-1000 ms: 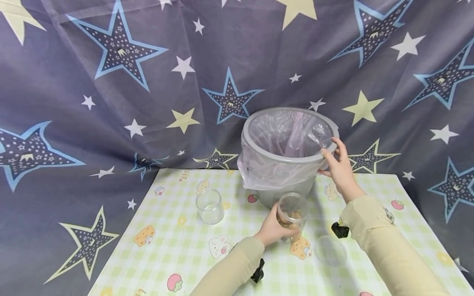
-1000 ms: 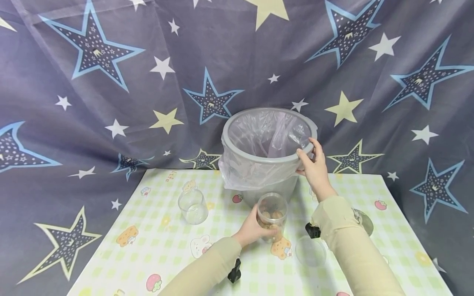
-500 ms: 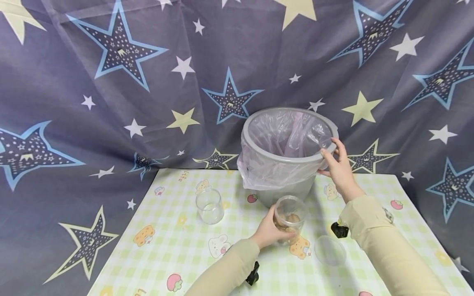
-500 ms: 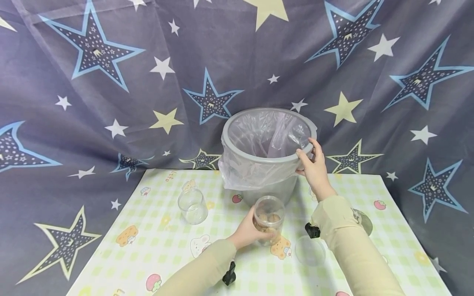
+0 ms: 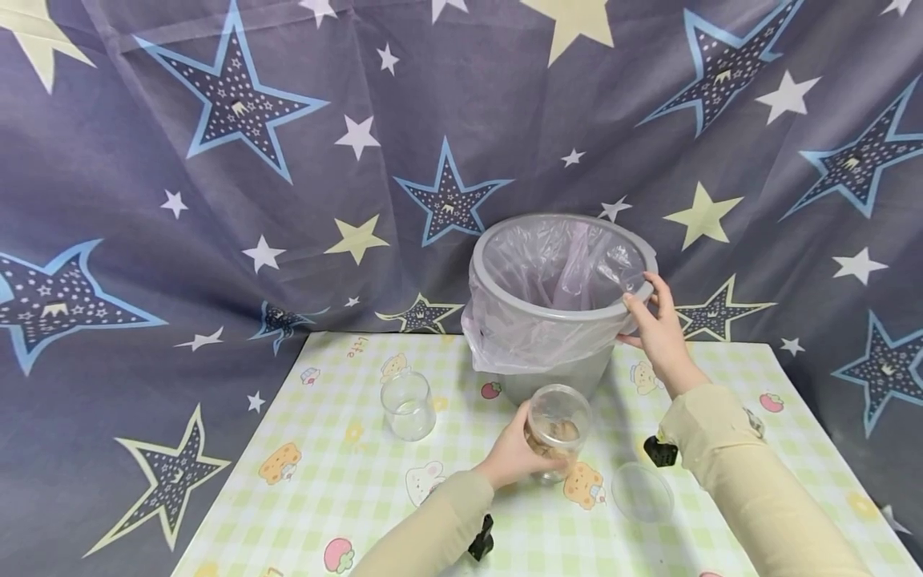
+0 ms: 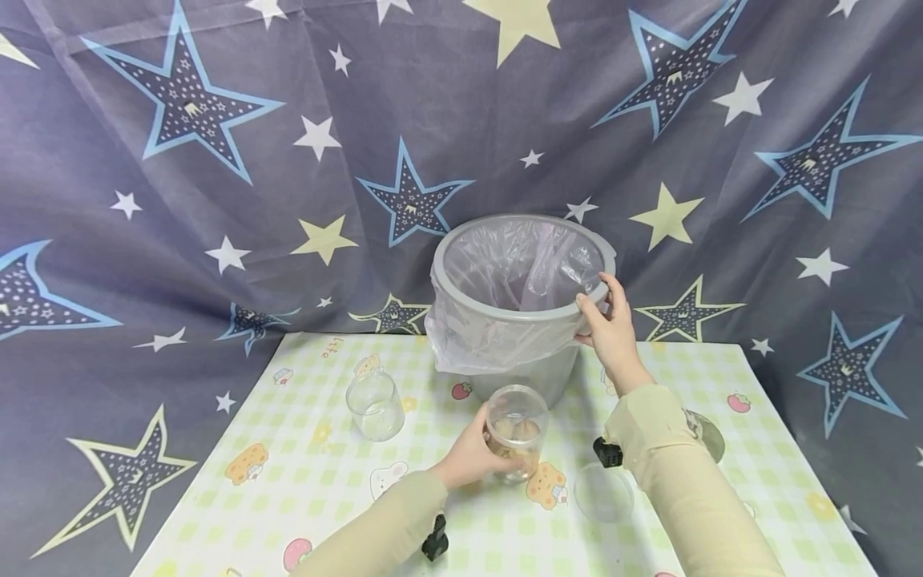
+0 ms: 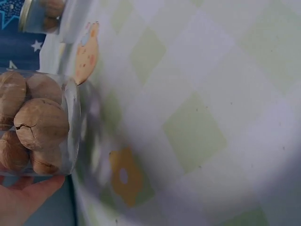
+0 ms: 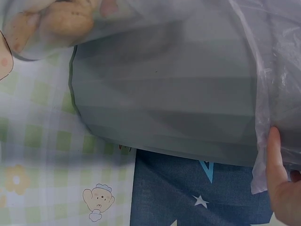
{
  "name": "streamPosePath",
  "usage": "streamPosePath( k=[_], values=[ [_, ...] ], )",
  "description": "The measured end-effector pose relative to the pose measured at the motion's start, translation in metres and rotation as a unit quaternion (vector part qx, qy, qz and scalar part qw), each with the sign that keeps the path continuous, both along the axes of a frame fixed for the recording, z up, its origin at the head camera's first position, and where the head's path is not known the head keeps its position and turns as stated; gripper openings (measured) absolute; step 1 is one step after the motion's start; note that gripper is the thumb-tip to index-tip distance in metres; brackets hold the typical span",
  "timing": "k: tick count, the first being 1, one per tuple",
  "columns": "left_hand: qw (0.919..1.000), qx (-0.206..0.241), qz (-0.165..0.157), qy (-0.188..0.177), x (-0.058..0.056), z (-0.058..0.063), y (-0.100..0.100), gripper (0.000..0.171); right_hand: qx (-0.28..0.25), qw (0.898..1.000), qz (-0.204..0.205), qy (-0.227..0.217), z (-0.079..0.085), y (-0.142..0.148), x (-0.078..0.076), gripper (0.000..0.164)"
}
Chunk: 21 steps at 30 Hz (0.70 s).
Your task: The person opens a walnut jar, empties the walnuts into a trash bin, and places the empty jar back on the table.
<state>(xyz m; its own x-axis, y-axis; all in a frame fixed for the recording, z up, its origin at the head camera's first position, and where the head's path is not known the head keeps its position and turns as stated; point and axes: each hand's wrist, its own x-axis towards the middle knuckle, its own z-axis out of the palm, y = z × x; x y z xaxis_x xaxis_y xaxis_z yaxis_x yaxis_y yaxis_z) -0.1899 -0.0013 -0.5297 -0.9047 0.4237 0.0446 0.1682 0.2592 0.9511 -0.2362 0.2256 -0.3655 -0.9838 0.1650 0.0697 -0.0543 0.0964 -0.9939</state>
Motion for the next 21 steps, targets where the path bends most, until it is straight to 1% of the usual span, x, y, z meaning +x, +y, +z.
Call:
streamPosePath(
  k=[4,7,11,14,18,21],
  values=[
    [1.0000,-0.002,-0.003,0.006,0.003,0.008,-0.006,0.098,-0.004,1.000,0.003,0.003,0.000,-0.001,0.000,0.063],
    [0.9999,-0.004,0.001,0.012,0.006,0.012,-0.011,0.097,-0.008,1.000,0.006,-0.001,-0.001,0.000,0.000,0.063],
    [0.9999,-0.004,0.004,0.012,0.010,0.017,-0.017,0.096,-0.011,1.000,0.006,-0.007,-0.002,0.001,0.001,0.063],
    [0.9998,-0.003,-0.004,0.017,0.011,0.021,-0.022,0.097,-0.010,1.000,0.006,-0.006,-0.002,0.001,0.000,0.064],
    [0.9993,-0.003,-0.017,0.034,0.013,0.027,-0.031,0.100,-0.007,1.000,0.006,-0.001,-0.001,0.000,0.001,0.064],
    [0.9986,-0.003,-0.013,0.051,0.014,0.032,-0.037,0.101,-0.006,1.000,0.005,0.005,0.001,-0.001,0.002,0.064]
  ],
)
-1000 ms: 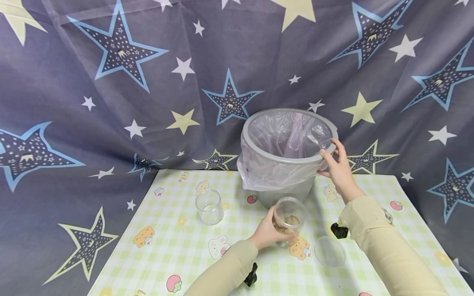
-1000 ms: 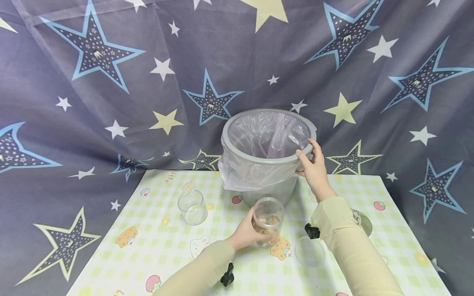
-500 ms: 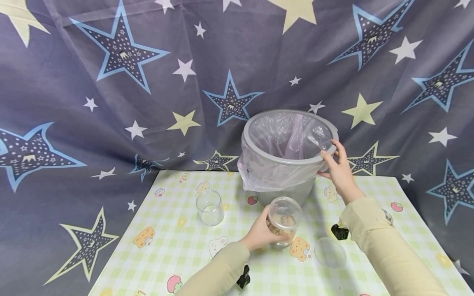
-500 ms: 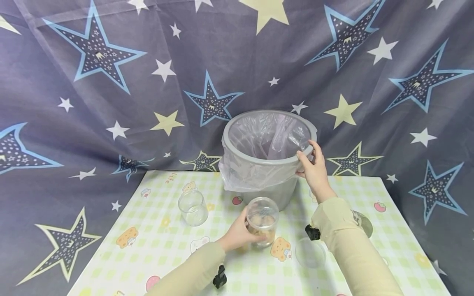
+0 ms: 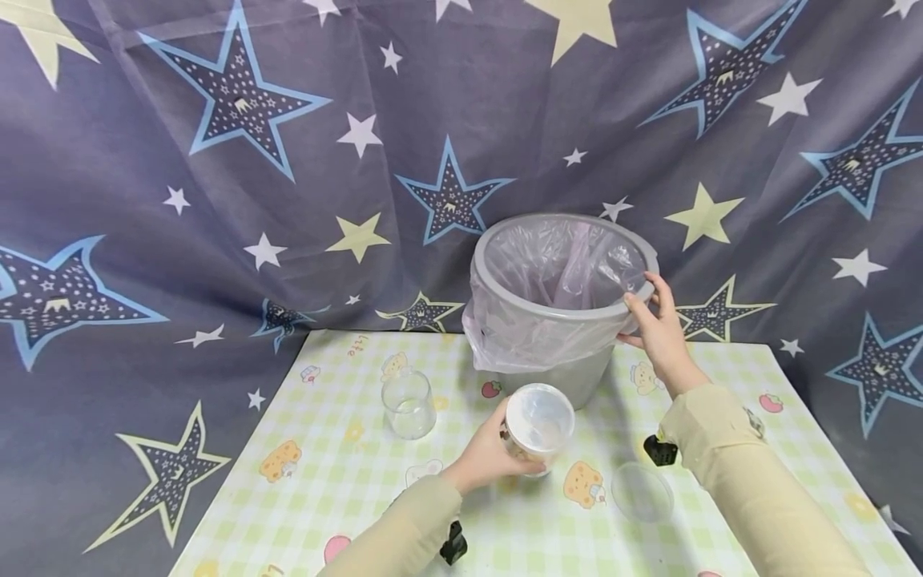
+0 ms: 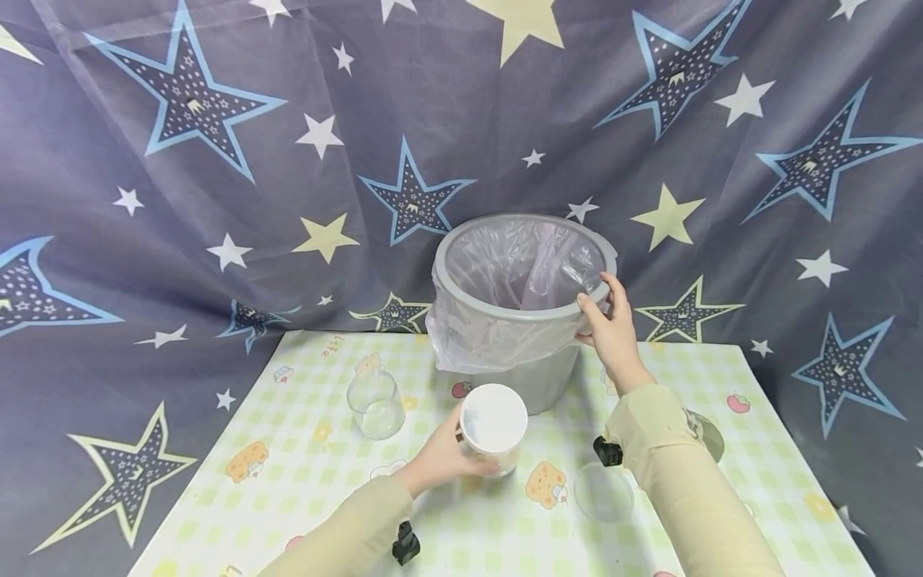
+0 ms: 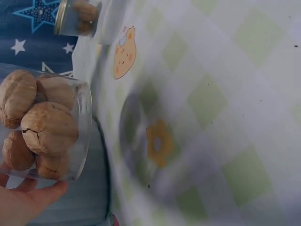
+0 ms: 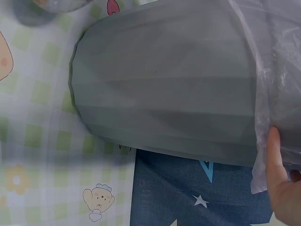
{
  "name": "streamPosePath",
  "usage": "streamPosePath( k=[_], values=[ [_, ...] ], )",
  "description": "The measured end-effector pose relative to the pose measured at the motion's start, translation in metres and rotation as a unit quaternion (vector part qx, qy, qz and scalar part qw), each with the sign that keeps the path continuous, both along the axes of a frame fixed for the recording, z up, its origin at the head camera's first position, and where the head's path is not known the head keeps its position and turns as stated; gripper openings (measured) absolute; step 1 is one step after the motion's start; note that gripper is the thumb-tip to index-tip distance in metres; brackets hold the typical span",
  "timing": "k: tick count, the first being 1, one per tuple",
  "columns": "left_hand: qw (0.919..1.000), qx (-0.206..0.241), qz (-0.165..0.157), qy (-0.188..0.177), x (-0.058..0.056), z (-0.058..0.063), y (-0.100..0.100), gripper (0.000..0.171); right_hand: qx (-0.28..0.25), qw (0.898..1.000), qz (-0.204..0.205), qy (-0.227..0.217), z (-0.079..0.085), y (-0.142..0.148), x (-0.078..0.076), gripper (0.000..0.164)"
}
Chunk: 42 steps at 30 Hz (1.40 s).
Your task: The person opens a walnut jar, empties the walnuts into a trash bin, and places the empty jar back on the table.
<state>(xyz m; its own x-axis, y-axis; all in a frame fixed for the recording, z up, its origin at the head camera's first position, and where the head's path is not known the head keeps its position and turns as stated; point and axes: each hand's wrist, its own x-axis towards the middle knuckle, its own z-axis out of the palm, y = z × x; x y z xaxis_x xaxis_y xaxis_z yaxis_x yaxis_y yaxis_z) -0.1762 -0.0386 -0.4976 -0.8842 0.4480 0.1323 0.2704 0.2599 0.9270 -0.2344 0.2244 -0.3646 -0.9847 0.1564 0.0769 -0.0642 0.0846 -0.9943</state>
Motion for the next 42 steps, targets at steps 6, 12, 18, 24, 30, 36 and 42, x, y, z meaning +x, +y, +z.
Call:
streamPosePath(
  k=[6,12,18,24,30,36,42],
  values=[
    [0.9998,0.015,0.016,0.000,0.002,0.006,-0.011,0.100,-0.002,1.000,0.001,0.008,0.001,-0.001,-0.001,0.064],
    [0.9985,0.046,0.028,-0.003,0.005,0.007,-0.019,0.097,0.000,1.000,0.003,0.003,0.001,-0.001,0.001,0.065],
    [0.9987,0.031,0.040,-0.002,0.010,0.007,-0.025,0.099,-0.004,1.000,0.004,-0.008,0.003,-0.001,0.003,0.067],
    [0.9982,0.015,0.056,0.017,0.012,0.010,-0.031,0.098,-0.029,0.999,0.006,-0.016,0.004,-0.001,0.006,0.071],
    [0.9981,0.018,0.056,0.016,0.014,0.011,-0.035,0.099,0.003,1.000,-0.005,-0.012,0.005,0.002,0.015,0.073],
    [0.9983,0.036,0.045,0.013,0.015,0.012,-0.039,0.097,0.119,0.991,-0.048,0.040,0.004,-0.004,0.034,0.066],
    [0.9988,0.016,0.045,0.009,0.017,0.010,-0.041,0.096,0.192,0.974,-0.052,0.107,-0.006,-0.016,0.056,0.059]
  ],
)
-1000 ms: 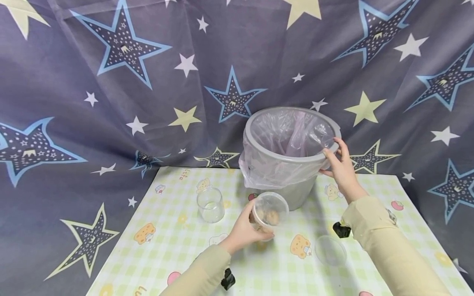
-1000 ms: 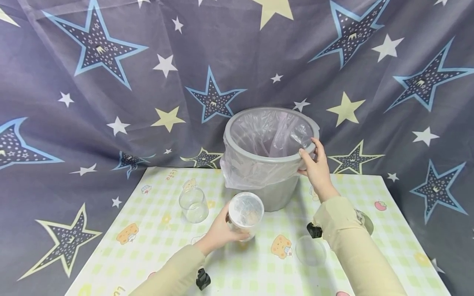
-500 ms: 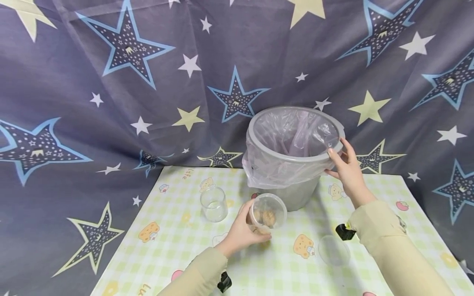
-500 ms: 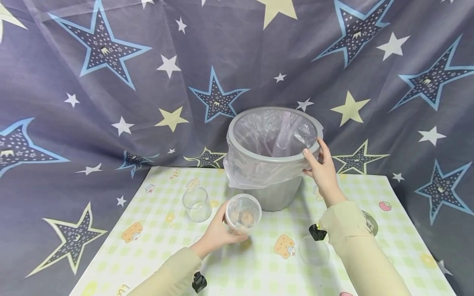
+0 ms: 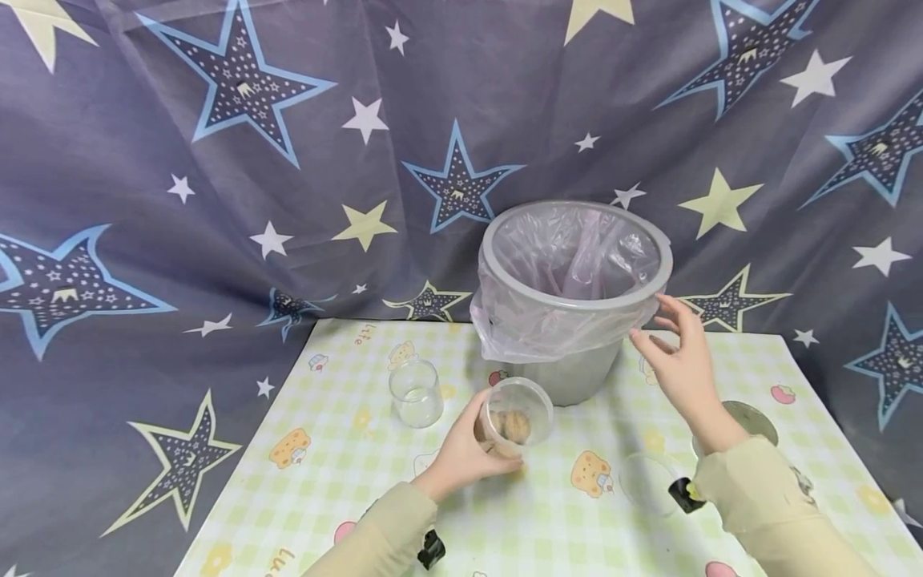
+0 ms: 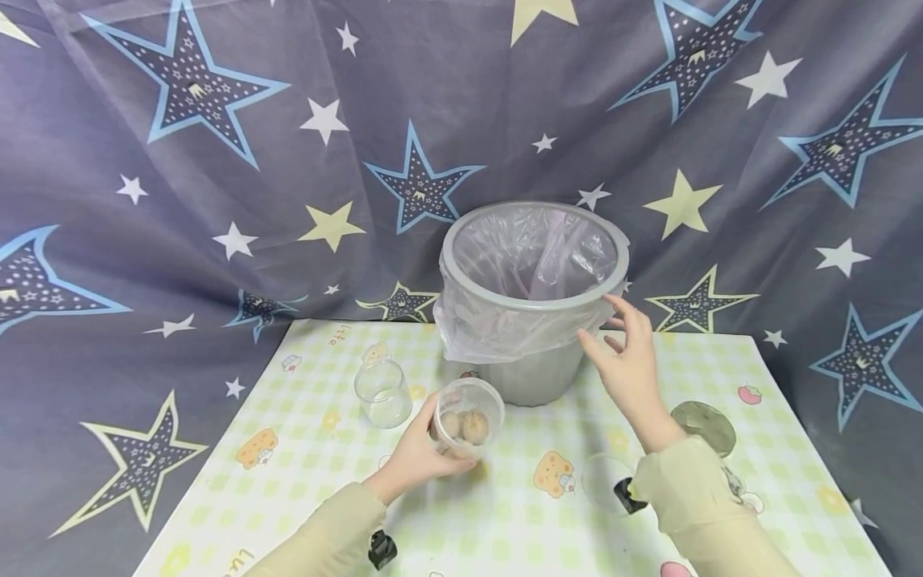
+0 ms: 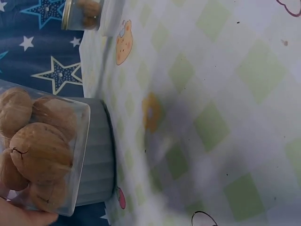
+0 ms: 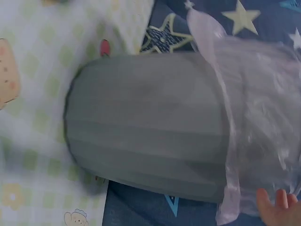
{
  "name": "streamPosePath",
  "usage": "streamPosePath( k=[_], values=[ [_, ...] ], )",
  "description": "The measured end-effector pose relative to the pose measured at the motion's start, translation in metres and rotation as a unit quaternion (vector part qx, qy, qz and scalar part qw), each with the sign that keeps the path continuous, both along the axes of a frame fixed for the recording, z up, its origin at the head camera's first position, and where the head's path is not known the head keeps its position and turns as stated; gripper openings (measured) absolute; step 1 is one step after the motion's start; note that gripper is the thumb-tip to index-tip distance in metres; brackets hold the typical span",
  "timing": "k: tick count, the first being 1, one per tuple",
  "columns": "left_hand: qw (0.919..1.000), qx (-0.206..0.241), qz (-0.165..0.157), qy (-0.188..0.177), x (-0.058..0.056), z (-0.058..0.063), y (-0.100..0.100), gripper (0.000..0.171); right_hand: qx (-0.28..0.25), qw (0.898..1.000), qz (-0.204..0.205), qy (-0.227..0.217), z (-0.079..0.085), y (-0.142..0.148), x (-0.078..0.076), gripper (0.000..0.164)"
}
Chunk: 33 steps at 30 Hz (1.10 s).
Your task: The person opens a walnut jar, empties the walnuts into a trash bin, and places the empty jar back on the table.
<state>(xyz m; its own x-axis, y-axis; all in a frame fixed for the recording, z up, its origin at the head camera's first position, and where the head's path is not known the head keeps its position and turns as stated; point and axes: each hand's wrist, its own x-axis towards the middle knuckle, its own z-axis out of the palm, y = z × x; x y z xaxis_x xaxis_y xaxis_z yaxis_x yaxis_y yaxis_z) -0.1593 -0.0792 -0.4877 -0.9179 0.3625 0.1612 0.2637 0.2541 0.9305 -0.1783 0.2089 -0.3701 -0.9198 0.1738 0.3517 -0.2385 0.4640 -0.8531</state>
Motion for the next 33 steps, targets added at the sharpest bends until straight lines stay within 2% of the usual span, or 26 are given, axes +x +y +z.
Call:
streamPosePath(
  k=[4,7,9,12,14,17,24,28,31,33],
  values=[
    [0.9995,-0.025,0.013,0.016,0.002,0.002,-0.001,0.096,0.033,0.998,0.042,0.021,-0.010,-0.007,0.013,0.058],
    [0.9986,-0.038,0.022,0.027,0.003,0.002,-0.001,0.095,0.068,0.994,0.089,0.016,-0.017,-0.011,0.021,0.060],
    [0.9980,-0.046,0.029,0.031,0.004,0.003,0.000,0.095,0.095,0.987,0.131,-0.005,-0.021,-0.014,0.025,0.062],
    [0.9962,-0.068,0.041,0.034,0.005,0.002,0.001,0.095,0.134,0.970,0.195,-0.049,-0.028,-0.020,0.031,0.065],
    [0.9944,-0.089,0.045,0.036,0.006,0.001,0.002,0.095,0.153,0.960,0.222,-0.071,-0.032,-0.023,0.034,0.067],
    [0.9907,-0.121,0.046,0.040,0.008,0.000,0.003,0.096,0.169,0.955,0.231,-0.082,-0.039,-0.029,0.038,0.069],
    [0.9817,-0.172,0.042,0.070,0.012,0.005,0.007,0.096,0.203,0.945,0.250,-0.064,-0.051,-0.046,0.043,0.077],
    [0.9686,-0.219,0.039,0.110,0.015,0.007,0.011,0.096,0.220,0.940,0.255,-0.062,-0.057,-0.052,0.047,0.081],
    [0.9573,-0.255,0.036,0.132,0.018,0.010,0.014,0.097,0.226,0.937,0.260,-0.060,-0.059,-0.054,0.050,0.082],
    [0.9532,-0.267,0.032,0.138,0.019,0.011,0.015,0.097,0.225,0.936,0.263,-0.059,-0.059,-0.056,0.051,0.083]
  ],
)
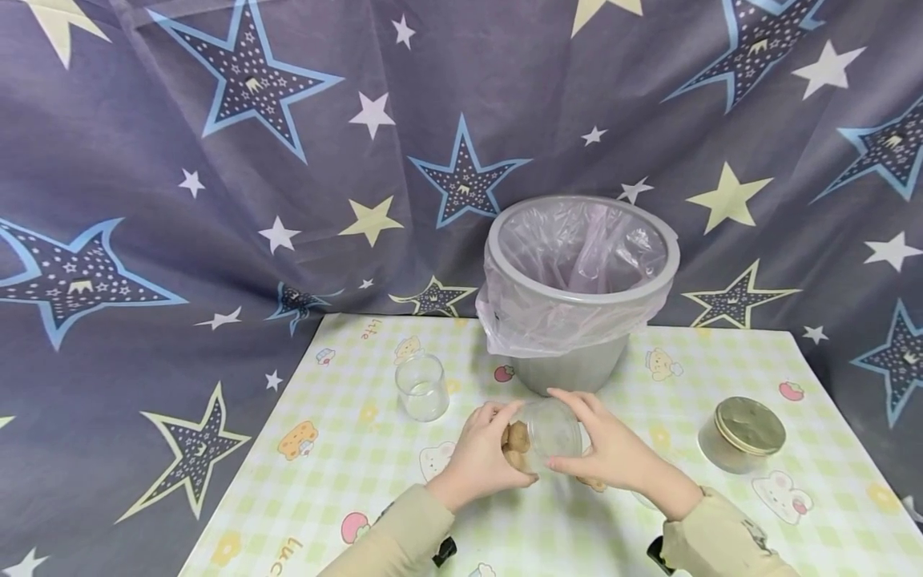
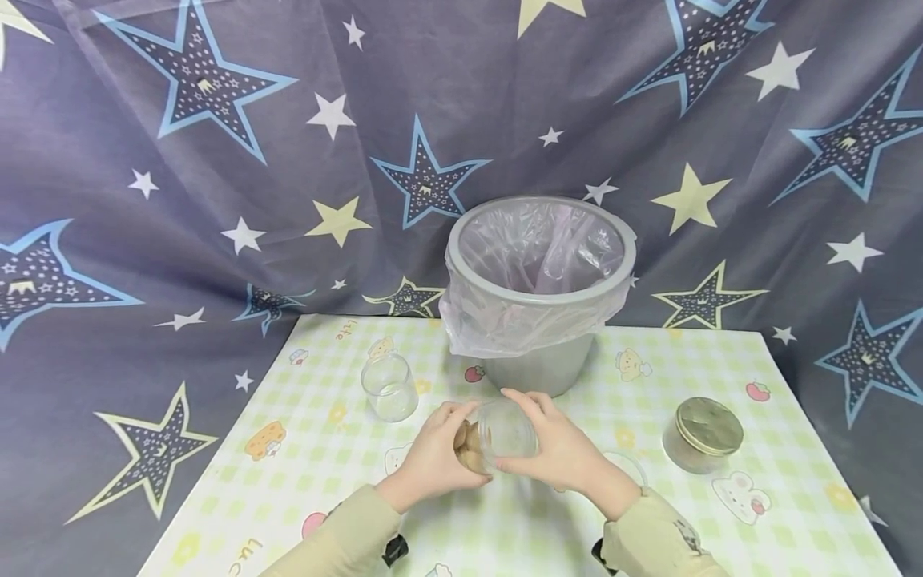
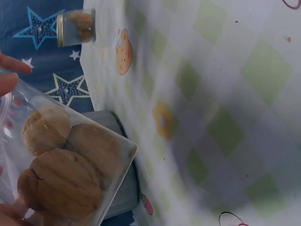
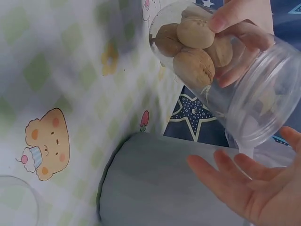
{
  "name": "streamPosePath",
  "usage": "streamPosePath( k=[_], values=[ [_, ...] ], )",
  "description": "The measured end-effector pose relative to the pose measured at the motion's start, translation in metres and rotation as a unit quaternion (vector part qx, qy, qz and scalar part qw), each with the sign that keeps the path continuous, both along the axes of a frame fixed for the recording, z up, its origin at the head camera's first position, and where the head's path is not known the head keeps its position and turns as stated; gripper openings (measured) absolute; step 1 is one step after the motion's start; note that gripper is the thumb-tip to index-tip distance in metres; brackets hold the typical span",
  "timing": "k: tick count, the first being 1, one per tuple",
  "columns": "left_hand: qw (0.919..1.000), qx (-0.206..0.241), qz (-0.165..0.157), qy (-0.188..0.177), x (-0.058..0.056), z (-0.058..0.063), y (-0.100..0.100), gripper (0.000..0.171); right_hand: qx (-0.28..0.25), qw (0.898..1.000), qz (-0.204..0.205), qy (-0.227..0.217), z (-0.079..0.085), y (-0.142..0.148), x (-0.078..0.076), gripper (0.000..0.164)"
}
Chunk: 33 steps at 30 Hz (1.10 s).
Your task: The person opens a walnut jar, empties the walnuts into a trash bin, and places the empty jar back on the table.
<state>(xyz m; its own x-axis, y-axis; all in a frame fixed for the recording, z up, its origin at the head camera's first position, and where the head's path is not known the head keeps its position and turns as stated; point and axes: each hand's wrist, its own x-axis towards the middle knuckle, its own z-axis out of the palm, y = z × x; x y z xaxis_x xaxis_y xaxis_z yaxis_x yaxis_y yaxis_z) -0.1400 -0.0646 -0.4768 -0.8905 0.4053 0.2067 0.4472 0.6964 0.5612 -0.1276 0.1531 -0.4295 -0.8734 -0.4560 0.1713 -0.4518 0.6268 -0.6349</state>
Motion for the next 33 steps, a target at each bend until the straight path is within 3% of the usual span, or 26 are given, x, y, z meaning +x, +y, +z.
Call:
streamPosePath(
  k=[15,23,33],
  values=[
    [0.9973,-0.051,-0.020,0.049,0.000,0.002,0.004,0.095,-0.008,1.000,0.011,0.024,0.000,-0.004,0.005,0.079],
    [0.9923,-0.090,-0.035,0.078,-0.002,0.000,0.000,0.096,-0.043,0.999,0.009,0.019,-0.006,-0.010,0.007,0.075],
    [0.9873,-0.101,-0.053,0.110,-0.007,0.001,-0.006,0.092,-0.058,0.996,0.019,0.060,-0.014,-0.012,0.007,0.076]
  ],
)
